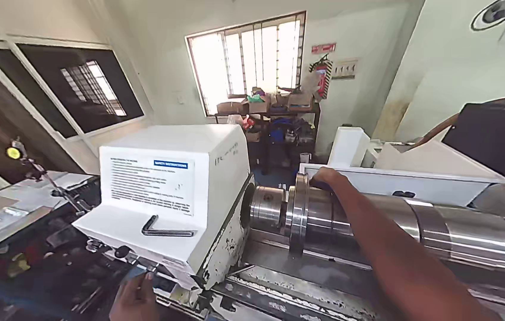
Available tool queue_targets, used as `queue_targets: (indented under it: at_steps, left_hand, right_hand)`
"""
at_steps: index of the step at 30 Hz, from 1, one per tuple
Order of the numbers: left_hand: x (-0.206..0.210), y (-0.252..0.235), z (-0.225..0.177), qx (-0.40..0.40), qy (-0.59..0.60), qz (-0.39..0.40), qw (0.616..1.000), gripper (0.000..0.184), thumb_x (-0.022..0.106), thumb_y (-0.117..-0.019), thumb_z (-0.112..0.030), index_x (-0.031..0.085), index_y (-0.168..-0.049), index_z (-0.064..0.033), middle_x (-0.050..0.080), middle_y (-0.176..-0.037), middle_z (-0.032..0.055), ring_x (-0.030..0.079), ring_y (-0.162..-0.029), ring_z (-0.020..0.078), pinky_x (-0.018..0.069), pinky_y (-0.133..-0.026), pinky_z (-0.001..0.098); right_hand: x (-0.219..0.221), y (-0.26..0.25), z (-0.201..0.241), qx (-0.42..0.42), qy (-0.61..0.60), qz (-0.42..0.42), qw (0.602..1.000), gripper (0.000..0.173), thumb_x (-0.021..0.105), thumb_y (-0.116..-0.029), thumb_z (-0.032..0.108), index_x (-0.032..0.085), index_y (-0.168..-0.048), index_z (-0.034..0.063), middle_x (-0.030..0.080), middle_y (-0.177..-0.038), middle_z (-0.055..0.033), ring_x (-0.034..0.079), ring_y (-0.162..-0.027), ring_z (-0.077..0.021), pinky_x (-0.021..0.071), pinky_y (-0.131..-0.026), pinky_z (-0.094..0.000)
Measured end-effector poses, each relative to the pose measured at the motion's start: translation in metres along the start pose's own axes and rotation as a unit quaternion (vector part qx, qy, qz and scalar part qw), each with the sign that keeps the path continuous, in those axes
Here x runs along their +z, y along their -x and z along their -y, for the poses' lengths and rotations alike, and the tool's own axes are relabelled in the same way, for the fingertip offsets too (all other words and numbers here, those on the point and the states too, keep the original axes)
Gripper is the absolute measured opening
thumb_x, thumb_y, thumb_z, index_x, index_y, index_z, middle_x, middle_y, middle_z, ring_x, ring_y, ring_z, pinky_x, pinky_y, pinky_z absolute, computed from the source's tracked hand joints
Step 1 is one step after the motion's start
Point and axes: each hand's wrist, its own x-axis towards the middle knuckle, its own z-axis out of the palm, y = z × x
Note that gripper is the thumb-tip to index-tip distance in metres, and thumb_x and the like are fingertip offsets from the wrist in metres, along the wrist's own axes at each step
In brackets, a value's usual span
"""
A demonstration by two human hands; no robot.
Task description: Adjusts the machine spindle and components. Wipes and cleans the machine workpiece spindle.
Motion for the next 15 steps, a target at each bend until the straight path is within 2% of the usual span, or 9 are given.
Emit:
queue_targets:
  at_steps: [3,5,7,8,11,13,15]
  left_hand:
    - [-0.002,0.0,-0.002,-0.004,-0.004,0.0,1.0,0.025,0.058,-0.1017,-0.011,0.068,-0.098,0.0115,0.066,-0.091,0.029,0.067,-0.084,0.0442,0.053,-0.078,0.0612]
    - [-0.003,-0.003,-0.004,-0.011,0.001,0.001,1.0,0.025,0.058,-0.1023,-0.012,0.069,-0.098,0.0105,0.066,-0.091,0.0286,0.067,-0.083,0.0439,0.0533,-0.077,0.061]
    - [-0.004,-0.002,-0.004,-0.019,0.006,0.005,1.0,0.025,0.059,-0.1022,-0.012,0.069,-0.1,0.01,0.067,-0.093,0.0296,0.067,-0.084,0.0446,0.0534,-0.078,0.0616]
    - [-0.005,-0.003,-0.003,-0.02,0.007,0.007,1.0,0.025,0.06,-0.1021,-0.013,0.07,-0.1,0.0097,0.067,-0.094,0.0296,0.067,-0.085,0.0446,0.0533,-0.078,0.0618]
    - [-0.006,-0.003,0.004,-0.003,0.009,0.024,1.0,0.026,0.059,-0.1027,-0.015,0.069,-0.102,0.0092,0.066,-0.091,0.0281,0.067,-0.08,0.0416,0.0537,-0.076,0.0604]
    - [-0.007,-0.001,0.006,0.022,0.019,0.025,0.999,0.028,0.058,-0.1028,-0.016,0.07,-0.103,0.0099,0.067,-0.09,0.0267,0.065,-0.077,0.0375,0.0536,-0.073,0.0552]
    - [-0.008,0.003,0.013,0.036,0.033,0.026,0.998,0.03,0.057,-0.1036,-0.018,0.07,-0.105,0.0096,0.067,-0.089,0.0245,0.065,-0.074,0.0324,0.0546,-0.07,0.0498]
  right_hand:
    - [-0.004,-0.003,-0.001,-0.018,0.064,0.013,0.998,0.038,0.067,-0.0972,0.027,0.068,-0.11,-0.0082,0.066,-0.123,-0.0283,0.062,-0.119,-0.0435,0.0483,-0.095,-0.0635]
    - [-0.012,0.002,-0.008,-0.046,0.115,0.0,0.992,0.034,0.072,-0.0919,0.023,0.068,-0.106,-0.0075,0.066,-0.118,-0.0276,0.064,-0.114,-0.0438,0.05,-0.09,-0.0639]
    - [-0.018,0.016,-0.021,-0.073,0.157,-0.045,0.984,0.03,0.075,-0.0883,0.015,0.068,-0.108,-0.0053,0.067,-0.117,-0.0274,0.065,-0.111,-0.0457,0.0521,-0.086,-0.066]
    - [-0.025,0.027,-0.025,-0.077,0.161,-0.08,0.981,0.025,0.073,-0.0901,0.012,0.069,-0.109,-0.0038,0.067,-0.116,-0.0275,0.065,-0.11,-0.0469,0.0521,-0.084,-0.0669]
    - [-0.059,0.059,-0.031,-0.101,0.058,-0.186,0.976,0.03,0.07,-0.094,0.026,0.067,-0.102,-0.0027,0.066,-0.105,-0.0298,0.065,-0.101,-0.0509,0.0509,-0.077,-0.0705]
    - [-0.073,0.076,-0.03,-0.163,-0.055,-0.271,0.947,0.035,0.069,-0.0982,0.03,0.072,-0.105,-0.0034,0.069,-0.105,-0.0316,0.065,-0.103,-0.0523,0.0477,-0.086,-0.0739]
    - [-0.049,0.113,-0.025,-0.214,-0.141,-0.319,0.913,0.033,0.064,-0.1019,0.029,0.073,-0.116,0.0008,0.07,-0.114,-0.026,0.066,-0.111,-0.045,0.0469,-0.096,-0.0666]
